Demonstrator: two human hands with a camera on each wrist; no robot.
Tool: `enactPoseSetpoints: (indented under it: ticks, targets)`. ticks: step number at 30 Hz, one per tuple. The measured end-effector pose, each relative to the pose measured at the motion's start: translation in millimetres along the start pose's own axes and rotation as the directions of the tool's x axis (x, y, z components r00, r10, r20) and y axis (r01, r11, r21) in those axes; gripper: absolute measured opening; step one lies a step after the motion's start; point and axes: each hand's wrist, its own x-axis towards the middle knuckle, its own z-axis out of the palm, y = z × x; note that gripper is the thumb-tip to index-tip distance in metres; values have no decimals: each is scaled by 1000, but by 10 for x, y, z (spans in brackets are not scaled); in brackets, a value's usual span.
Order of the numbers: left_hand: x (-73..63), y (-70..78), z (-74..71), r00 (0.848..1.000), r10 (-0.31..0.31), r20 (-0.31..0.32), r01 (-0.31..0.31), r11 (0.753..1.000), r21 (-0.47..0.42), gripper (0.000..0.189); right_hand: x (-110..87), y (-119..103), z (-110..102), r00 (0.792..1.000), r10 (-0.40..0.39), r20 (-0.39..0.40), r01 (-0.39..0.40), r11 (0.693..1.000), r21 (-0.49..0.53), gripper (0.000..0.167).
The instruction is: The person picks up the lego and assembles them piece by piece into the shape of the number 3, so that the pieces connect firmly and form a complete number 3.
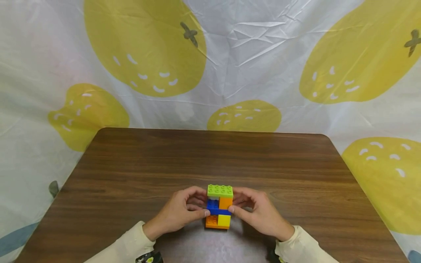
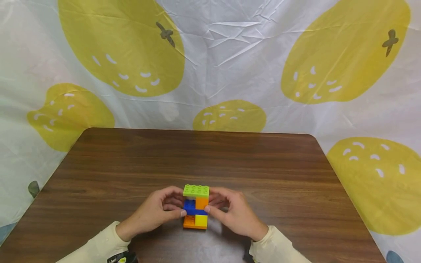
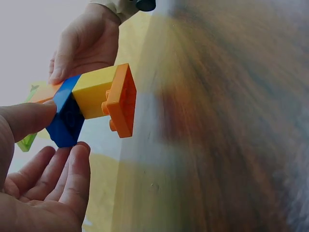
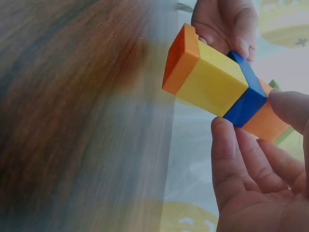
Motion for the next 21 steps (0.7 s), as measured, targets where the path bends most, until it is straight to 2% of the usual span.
enactPoseSetpoints:
  ticks: [9, 16, 21]
  targets:
    - [10, 1, 7, 998, -62, -19, 62, 998, -12, 51, 15, -30, 0, 998, 46, -30, -47, 999, -10, 44]
    - [19, -12, 15, 998, -60, -28, 59, 998, -23, 55, 38, -1, 2, 992, 110, -64, -110, 994, -5, 47]
    - [32, -31, 26, 998, -54, -42, 53, 998, -37, 59, 53, 40, 7, 990, 113, -79, -111, 993, 39, 47]
